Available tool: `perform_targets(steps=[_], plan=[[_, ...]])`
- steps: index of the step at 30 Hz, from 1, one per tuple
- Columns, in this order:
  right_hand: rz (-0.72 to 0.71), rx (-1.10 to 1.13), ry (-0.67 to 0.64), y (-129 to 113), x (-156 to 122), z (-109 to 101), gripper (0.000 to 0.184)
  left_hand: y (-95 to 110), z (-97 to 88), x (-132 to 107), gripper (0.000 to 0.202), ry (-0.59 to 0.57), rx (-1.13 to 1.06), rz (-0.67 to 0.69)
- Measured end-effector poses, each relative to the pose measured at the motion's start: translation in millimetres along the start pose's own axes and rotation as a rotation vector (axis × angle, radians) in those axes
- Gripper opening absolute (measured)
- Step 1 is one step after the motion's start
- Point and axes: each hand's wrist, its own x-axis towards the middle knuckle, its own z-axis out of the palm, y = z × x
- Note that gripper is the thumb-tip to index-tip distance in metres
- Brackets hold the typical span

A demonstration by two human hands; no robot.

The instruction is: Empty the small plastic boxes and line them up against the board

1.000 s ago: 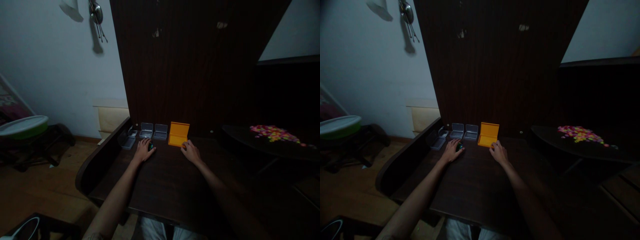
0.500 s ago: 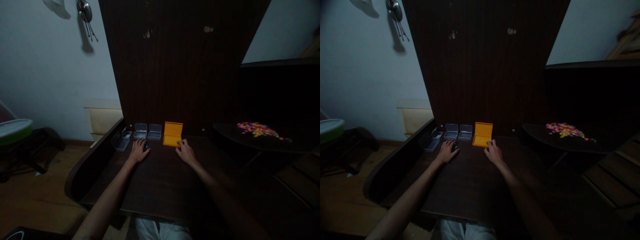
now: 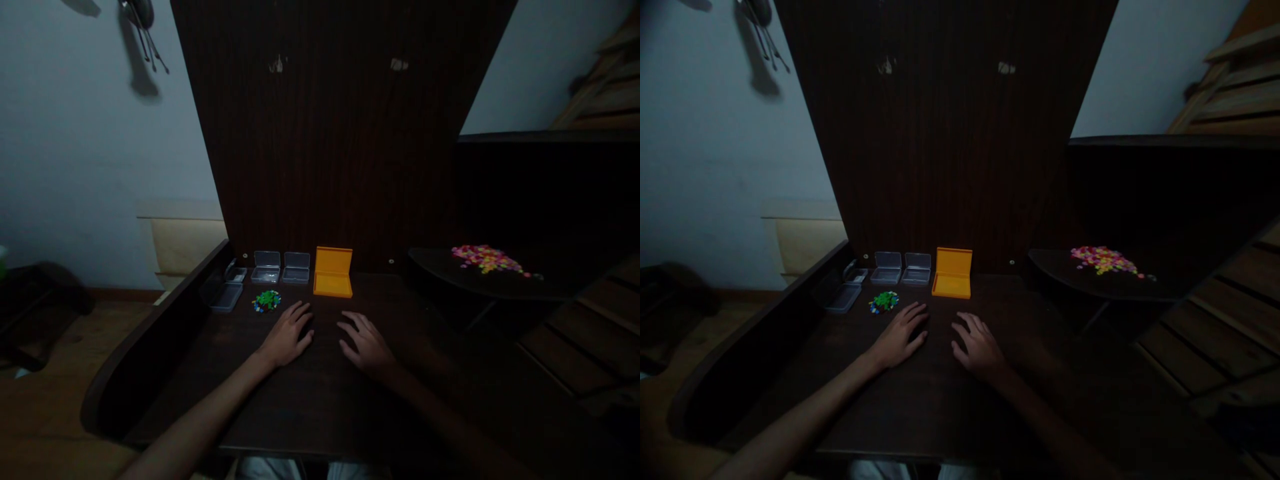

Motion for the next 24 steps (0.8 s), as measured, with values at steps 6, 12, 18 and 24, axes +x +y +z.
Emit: perform_targets(steps=[6,12,18,24], plan=[[-0.061,0.069,-0.156,-0.7,-12.0,4.7,0.052,-2.1,5.3,11.1,0.053,-0.14,-0.034,-0.011],[-0.042,0.111,-0.191,0.7,-3.1,2.3,0.053,-0.5,6.3,10.4,0.055,-0.142,-0.037,0.0],[-0.056,0.137,-0.21,1.9,11.8,-0.8,0.054,-0.5,6.2,9.3,0.056,-0.195,-0.014,-0.003],[-0.021,0.177,-0.218,7.6,18.3,1.7,0.053,-4.2,1.4,9.5,0.056,-0.208,-0.047,0.019]])
